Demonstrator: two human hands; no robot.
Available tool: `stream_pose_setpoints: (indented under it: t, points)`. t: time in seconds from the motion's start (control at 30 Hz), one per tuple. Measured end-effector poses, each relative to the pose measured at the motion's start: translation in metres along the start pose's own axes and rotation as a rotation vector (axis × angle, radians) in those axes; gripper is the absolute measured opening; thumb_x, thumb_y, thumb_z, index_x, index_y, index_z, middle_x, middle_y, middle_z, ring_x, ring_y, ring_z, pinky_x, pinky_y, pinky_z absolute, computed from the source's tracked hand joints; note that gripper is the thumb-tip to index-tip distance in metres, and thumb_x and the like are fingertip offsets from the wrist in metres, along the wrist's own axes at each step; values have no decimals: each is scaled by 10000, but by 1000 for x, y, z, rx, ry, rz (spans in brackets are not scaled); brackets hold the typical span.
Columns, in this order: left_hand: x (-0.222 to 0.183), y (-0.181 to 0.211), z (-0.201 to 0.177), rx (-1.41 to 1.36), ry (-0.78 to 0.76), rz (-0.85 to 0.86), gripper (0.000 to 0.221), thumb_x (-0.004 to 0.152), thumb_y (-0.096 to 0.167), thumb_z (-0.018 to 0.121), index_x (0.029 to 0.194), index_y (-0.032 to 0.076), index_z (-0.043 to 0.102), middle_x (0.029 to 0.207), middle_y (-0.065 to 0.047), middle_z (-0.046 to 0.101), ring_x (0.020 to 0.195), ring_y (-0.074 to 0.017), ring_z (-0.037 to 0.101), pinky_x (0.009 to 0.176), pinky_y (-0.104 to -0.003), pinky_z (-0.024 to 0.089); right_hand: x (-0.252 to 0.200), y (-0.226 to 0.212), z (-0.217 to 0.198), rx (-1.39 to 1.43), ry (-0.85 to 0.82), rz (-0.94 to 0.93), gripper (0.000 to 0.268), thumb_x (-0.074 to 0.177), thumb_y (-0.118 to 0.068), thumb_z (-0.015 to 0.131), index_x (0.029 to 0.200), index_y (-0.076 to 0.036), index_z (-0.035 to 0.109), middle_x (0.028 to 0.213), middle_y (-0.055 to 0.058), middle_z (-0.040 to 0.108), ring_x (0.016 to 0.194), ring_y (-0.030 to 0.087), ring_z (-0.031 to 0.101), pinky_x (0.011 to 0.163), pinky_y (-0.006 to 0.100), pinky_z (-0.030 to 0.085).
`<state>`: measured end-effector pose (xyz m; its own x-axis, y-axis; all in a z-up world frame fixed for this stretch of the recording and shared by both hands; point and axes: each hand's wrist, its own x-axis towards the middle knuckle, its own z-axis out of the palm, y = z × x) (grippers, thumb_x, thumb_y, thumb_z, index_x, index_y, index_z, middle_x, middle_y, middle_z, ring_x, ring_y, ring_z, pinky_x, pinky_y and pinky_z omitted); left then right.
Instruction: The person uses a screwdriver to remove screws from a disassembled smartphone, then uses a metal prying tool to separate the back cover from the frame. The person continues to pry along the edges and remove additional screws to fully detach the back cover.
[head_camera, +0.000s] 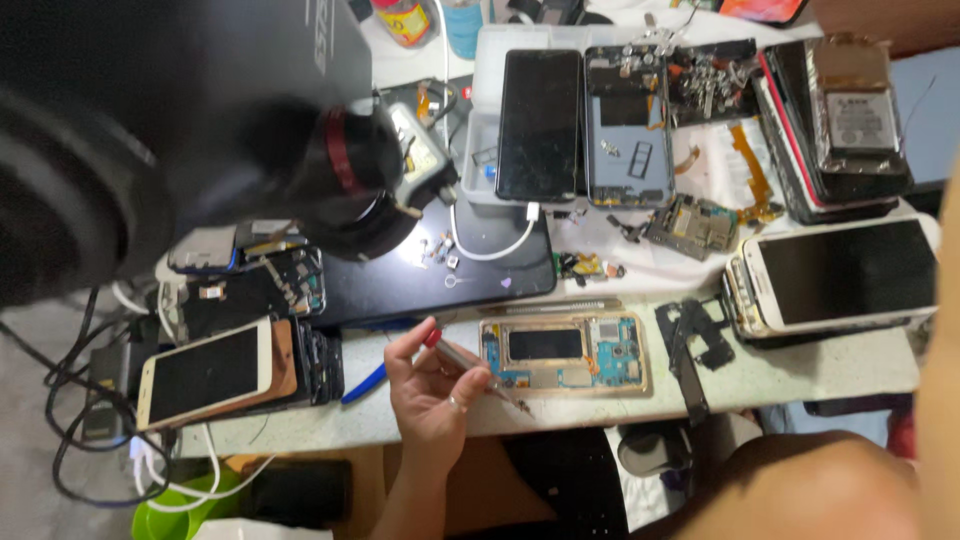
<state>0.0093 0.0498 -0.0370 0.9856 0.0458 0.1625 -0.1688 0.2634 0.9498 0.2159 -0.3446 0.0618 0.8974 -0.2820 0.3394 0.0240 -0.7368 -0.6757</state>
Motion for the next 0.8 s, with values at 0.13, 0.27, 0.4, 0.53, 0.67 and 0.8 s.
stream_pose_setpoints:
  t: [0.13,0.27,0.4,0.53,0.67,0.8]
  points:
    - [-3,-3,-2,-7,-1,16,668,914,-24,757,1459,73,382,987,-121,686,879,-170,705,795,-321,627,-44,-9,-17,167,88,-19,276,973,-89,749,1193,-64,584,1096,53,658,921,96,641,796,248,503]
    - [-2,-3,0,-40,10,33,662,924,-30,742,1457,82,367,1006,-132,687,871,-174,702,776,-324,622,-110,-20,-51,329,184,-36,290,976,-89,747,1207,-61,573,1101,55,653,916,90,639,784,243,506]
    - [4,-3,4,19,65,74,655,972,-47,698,1493,88,325,1045,-177,701,900,-196,701,790,-337,615,-170,-31,-78,462,232,-51,304,980,-89,746,1221,-57,562,1106,57,647,910,84,637,772,238,509]
    - [0,-3,8,-67,105,92,623,1004,-58,615,1491,105,260,1125,-185,691,968,-236,737,825,-377,652,-218,-48,-78,544,161,-71,318,984,-88,744,1235,-53,552,1111,59,642,905,79,636,761,233,512]
    - [-2,1,13,-10,74,165,627,1040,-74,595,1519,121,240,1167,-194,680,1008,-249,725,871,-395,652,-229,-58,-75,528,-99,-122,333,988,-88,742,1249,-50,541,1116,61,636,900,73,634,749,229,515]
    - [-7,0,16,-20,91,241,621,1068,-70,593,1537,136,242,1178,-200,673,1033,-253,721,924,-414,655,-228,-60,-53,332,-490,-183,576,851,-91,804,1346,-64,511,1236,91,629,855,87,636,646,244,506]
